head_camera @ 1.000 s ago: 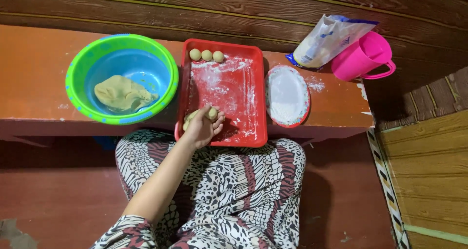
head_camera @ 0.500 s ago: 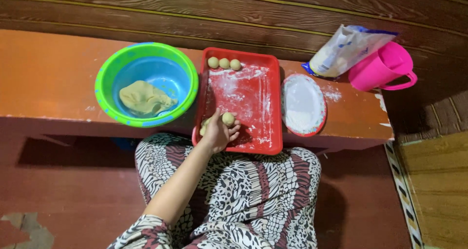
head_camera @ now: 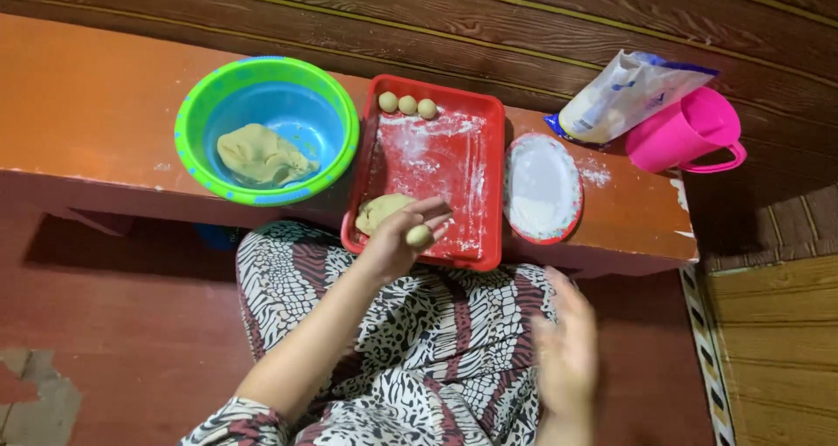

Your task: Shaping small dough balls by pinching pieces from a larger mass and rolling them between palms.

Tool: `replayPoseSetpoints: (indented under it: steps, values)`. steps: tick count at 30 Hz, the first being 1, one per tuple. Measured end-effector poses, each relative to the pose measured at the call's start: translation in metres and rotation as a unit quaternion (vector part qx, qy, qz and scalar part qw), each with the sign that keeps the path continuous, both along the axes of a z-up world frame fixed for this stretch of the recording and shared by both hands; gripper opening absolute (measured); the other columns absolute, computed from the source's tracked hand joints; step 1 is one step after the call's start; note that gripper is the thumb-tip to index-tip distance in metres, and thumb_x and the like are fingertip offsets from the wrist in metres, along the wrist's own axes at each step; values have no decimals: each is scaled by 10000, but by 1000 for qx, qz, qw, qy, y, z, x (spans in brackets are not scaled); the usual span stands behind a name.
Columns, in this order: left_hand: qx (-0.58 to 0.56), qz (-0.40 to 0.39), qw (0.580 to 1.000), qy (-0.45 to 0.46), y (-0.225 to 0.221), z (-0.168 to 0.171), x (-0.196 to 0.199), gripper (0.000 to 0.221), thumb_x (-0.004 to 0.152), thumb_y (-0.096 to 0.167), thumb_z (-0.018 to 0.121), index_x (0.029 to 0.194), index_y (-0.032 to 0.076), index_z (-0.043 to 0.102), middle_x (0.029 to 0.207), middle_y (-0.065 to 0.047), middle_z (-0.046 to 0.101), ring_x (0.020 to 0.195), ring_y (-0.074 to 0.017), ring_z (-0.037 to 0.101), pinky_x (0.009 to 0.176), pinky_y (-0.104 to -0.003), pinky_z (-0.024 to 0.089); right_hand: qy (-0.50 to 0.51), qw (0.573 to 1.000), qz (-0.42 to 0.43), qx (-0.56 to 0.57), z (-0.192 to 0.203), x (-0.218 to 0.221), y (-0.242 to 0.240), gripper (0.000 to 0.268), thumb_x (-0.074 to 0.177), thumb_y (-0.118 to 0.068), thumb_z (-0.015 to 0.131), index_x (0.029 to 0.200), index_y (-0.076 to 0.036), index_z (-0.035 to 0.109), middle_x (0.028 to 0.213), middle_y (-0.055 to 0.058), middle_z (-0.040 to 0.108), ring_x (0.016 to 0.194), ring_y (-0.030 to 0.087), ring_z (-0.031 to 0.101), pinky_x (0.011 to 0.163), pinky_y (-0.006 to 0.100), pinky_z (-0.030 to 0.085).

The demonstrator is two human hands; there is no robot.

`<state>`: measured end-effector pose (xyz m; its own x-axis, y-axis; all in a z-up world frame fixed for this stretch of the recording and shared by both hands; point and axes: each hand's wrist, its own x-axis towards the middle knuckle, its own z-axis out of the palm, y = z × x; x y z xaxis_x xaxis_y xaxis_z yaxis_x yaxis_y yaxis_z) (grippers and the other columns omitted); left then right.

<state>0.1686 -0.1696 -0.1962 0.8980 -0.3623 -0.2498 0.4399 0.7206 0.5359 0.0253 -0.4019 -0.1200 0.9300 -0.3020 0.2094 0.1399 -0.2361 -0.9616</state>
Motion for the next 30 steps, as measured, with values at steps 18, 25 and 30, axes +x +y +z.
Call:
replayPoseSetpoints:
  steps: [18,25,30]
  values:
    - [382,164,849,-326,-38,26,-44,711,1067,411,146,1547,-110,88,1670,-255,22,1557,-344,23,1272,-387,43,-109,956,244,120,-14,75,124,704,1026,-368,190,1579,40,36,1716,118,-19,1599,239,-55,1312,422,-4]
    - [309,65,853,-416,-36,54,-61,719,1062,515,191,1601,39,183,1700,-150,103,1567,-312,-9,1256,-463,-7,-73,949,190,241,-37,85,109,757,969,-296,359,1617,-90,25,1726,120,9,1593,271,9,1254,513,113]
    - [321,178,845,-388,-28,29,-40,807,1042,547,286,1603,4,81,1713,-165,22,1599,-321,-27,1280,-471,-9,-37,927,294,229,-24,46,128,755,938,-218,280,1596,13,-10,1718,154,-57,1587,286,-33,1264,440,26]
